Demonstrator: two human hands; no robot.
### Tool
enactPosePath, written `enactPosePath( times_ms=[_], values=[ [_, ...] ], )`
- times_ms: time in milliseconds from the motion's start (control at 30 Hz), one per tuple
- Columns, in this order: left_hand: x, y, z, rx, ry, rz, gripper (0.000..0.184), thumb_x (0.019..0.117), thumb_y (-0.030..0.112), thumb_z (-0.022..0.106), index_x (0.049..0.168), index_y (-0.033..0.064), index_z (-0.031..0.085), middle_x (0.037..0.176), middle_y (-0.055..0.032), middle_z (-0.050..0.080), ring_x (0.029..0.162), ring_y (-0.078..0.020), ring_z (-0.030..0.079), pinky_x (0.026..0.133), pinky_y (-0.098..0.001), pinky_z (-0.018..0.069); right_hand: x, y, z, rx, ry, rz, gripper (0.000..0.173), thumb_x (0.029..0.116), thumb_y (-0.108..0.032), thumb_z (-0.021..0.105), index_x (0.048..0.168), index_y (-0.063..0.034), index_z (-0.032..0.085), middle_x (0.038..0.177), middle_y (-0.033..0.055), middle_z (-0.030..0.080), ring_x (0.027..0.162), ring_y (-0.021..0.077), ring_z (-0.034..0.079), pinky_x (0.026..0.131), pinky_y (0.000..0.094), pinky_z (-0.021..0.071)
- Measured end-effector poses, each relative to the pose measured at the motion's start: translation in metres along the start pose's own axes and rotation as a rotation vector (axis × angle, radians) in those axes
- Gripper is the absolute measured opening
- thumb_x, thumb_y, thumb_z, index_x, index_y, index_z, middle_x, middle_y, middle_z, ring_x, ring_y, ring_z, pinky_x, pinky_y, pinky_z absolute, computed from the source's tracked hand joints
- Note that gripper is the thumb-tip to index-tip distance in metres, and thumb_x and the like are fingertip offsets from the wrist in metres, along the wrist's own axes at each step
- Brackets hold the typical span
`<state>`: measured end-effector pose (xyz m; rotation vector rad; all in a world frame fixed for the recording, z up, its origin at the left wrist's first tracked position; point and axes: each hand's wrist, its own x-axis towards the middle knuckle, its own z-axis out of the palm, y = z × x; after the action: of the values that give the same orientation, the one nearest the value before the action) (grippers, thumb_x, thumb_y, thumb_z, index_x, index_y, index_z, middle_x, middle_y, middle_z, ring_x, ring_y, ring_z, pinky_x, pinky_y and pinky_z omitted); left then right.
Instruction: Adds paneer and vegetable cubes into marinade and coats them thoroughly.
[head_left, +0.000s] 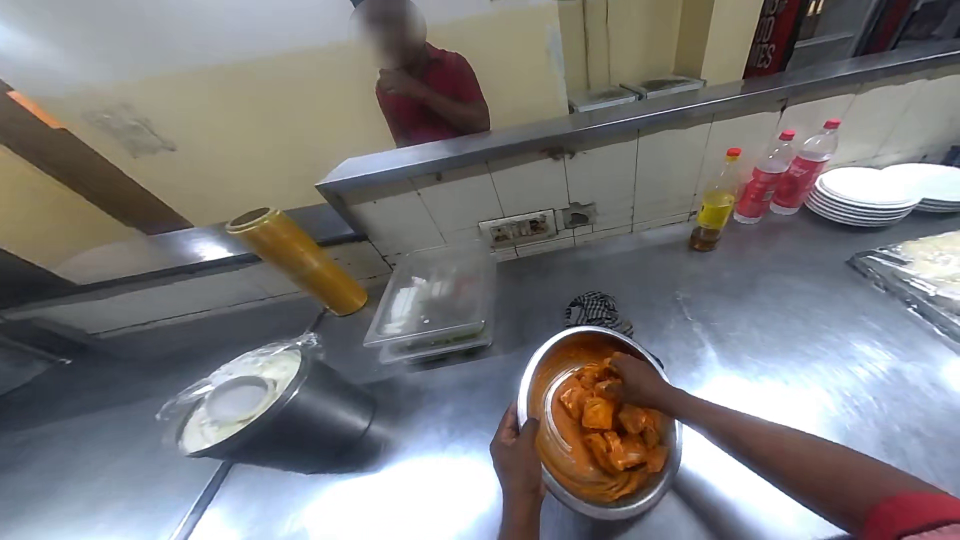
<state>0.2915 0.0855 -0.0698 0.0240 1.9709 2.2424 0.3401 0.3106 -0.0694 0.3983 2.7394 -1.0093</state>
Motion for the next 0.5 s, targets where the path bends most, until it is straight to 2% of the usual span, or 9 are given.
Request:
enactPosePath(
  times_ms=[67,133,233,300,333,367,400,467,500],
  values=[
    [-0.003,0.005,0.005,0.008,0.001,0.017,0.042,0.0921,-0.012,0.051,0.134,-0.0109,0.057,0.120,-0.0215,0.067,0.097,-0.0155,0.070,0.084,-0.0269,0.0574,-0.004,0.015,0.016,0.054,-0.045,0.174,0.047,0.1078,-0.033,0.050,0.127,0.0091,0.060,0.128,0.0311,0.061,0.122,0.0442,0.059,0.104,0.0597,0.0443],
    [-0.004,0.010,0.011,0.036,0.006,0.039,0.042,0.0908,-0.013,0.051,0.132,-0.0115,0.058,0.118,-0.0214,0.068,0.095,-0.0146,0.069,0.083,-0.0261,0.0569,-0.023,0.017,0.030,0.083,-0.132,0.266,0.058,0.1112,-0.040,0.037,0.136,0.0102,0.055,0.139,0.0336,0.054,0.133,0.0461,0.052,0.110,0.0608,0.0390],
    [-0.005,0.017,0.022,0.096,-0.008,0.060,0.039,0.0895,-0.012,0.053,0.127,-0.0111,0.061,0.112,-0.0205,0.070,0.093,-0.0146,0.070,0.082,-0.0269,0.0575,-0.050,0.004,0.051,0.253,-0.188,0.367,0.067,0.1118,-0.047,0.031,0.146,0.0081,0.046,0.146,0.0333,0.050,0.139,0.0458,0.047,0.113,0.0619,0.0351],
    [-0.005,0.022,0.029,0.130,-0.035,0.049,0.037,0.0910,-0.011,0.054,0.127,-0.0099,0.063,0.113,-0.0204,0.070,0.094,-0.0164,0.070,0.084,-0.0294,0.0571,-0.061,-0.013,0.066,0.579,-0.141,0.454,0.067,0.1113,-0.048,0.034,0.152,0.0061,0.039,0.150,0.0299,0.047,0.142,0.0401,0.046,0.116,0.0561,0.0355],
    [-0.004,0.023,0.031,0.138,-0.048,0.045,0.036,0.0918,-0.010,0.054,0.127,-0.0093,0.063,0.113,-0.0202,0.070,0.095,-0.0167,0.070,0.084,-0.0301,0.0572,-0.064,-0.024,0.073,0.791,-0.068,0.501,0.064,0.1111,-0.046,0.038,0.151,0.0040,0.041,0.146,0.0265,0.051,0.136,0.0352,0.051,0.112,0.0515,0.0411],
    [-0.004,0.025,0.032,0.139,-0.059,0.039,0.036,0.0925,-0.010,0.054,0.128,-0.0089,0.062,0.114,-0.0199,0.070,0.096,-0.0169,0.070,0.084,-0.0305,0.0573,-0.064,-0.035,0.079,1.009,0.002,0.531,0.056,0.1113,-0.043,0.040,0.147,0.0008,0.045,0.137,0.0219,0.058,0.126,0.0295,0.058,0.104,0.0466,0.0488],
    [-0.004,0.026,0.033,0.136,-0.066,0.027,0.037,0.0934,-0.009,0.055,0.129,-0.0086,0.061,0.114,-0.0198,0.069,0.096,-0.0172,0.069,0.084,-0.0309,0.0572,-0.061,-0.043,0.082,1.228,0.055,0.543,0.046,0.1119,-0.039,0.040,0.137,-0.0021,0.052,0.120,0.0164,0.063,0.108,0.0242,0.064,0.091,0.0422,0.0543],
    [-0.006,0.027,0.031,0.125,-0.063,-0.004,0.039,0.0942,-0.010,0.054,0.132,-0.0083,0.060,0.118,-0.0204,0.068,0.099,-0.0182,0.069,0.086,-0.0317,0.0569,-0.055,-0.052,0.075,1.580,0.036,0.538,0.038,0.1125,-0.037,0.036,0.118,-0.0070,0.058,0.095,0.0091,0.064,0.084,0.0192,0.065,0.073,0.0384,0.0562],
    [-0.007,0.026,0.030,0.110,-0.049,-0.023,0.040,0.0939,-0.011,0.055,0.134,-0.0080,0.059,0.120,-0.0208,0.068,0.100,-0.0187,0.069,0.086,-0.0321,0.0570,-0.053,-0.055,0.066,1.666,-0.005,0.512,0.036,0.1127,-0.036,0.034,0.112,-0.0086,0.057,0.088,0.0070,0.063,0.079,0.0176,0.064,0.069,0.0368,0.0559]
  ],
)
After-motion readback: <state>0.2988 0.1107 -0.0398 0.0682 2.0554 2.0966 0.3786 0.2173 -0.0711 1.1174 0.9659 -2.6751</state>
